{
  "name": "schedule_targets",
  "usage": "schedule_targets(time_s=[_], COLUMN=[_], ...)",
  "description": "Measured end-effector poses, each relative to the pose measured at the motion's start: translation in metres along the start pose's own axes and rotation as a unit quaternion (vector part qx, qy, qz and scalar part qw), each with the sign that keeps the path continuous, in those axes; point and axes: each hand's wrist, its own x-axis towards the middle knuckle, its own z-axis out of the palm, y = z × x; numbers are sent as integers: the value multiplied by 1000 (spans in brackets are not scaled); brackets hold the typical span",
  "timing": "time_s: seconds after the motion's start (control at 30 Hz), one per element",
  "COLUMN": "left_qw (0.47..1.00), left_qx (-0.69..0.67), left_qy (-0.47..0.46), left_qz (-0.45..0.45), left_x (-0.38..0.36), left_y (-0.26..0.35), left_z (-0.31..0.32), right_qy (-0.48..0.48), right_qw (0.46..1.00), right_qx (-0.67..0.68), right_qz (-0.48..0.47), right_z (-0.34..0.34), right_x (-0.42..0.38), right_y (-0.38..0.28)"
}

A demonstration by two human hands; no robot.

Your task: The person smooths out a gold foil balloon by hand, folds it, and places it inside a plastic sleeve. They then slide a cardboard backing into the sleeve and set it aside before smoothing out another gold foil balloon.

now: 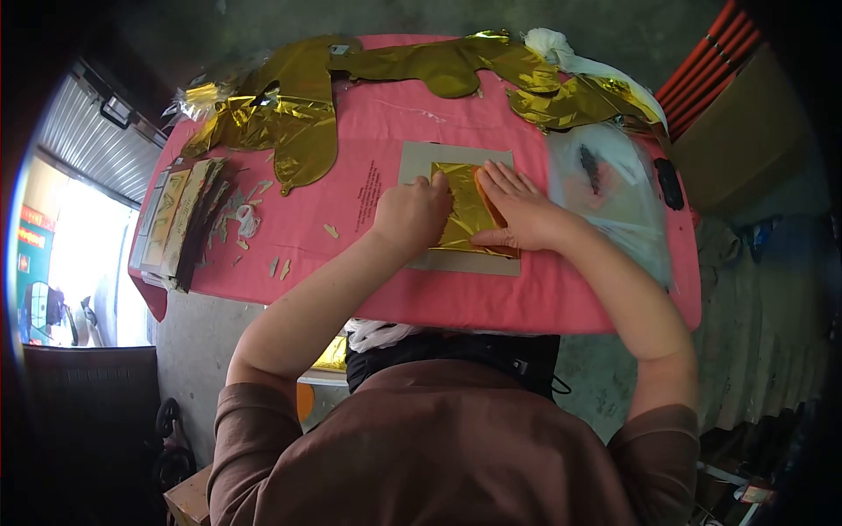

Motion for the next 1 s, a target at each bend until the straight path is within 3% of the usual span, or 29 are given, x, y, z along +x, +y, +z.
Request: schedule_targets(time_s=[0.07,0.13,0.23,0.4,0.57,0.67,0.77,1.0], left_qw=[996,997,997,996,980,995,993,987], left_qx=[39,43,42,-3,-138,-53,-93,-110], left_qy=[-71,-60,-59,-81,-82,-51,-23,-84], left_qz=[-35,-21,-16,-41,-117,-70,-71,-82], left_x=[2,2,1,1,-4,-13,-25,-20], left_y=[4,3,4,-1,-4,0,-1,13], left_z=[-7,-8,-9,-6,-20,-29,-9,-4], right_qy=[-47,-128,-163,-103,-65,-56,-59,-54], right_qw=[999,989,979,994,998,998,998,998], right_qx=[-12,-73,-124,-46,-17,-13,-1,23], right_qz=[1,12,7,-8,-22,-29,-30,-35], right_z=[-17,-32,-50,-29,-20,-21,-21,-18], right_x=[3,6,2,-9,-11,-13,-14,-15], right_y=[-2,-5,-5,18,22,21,21,23])
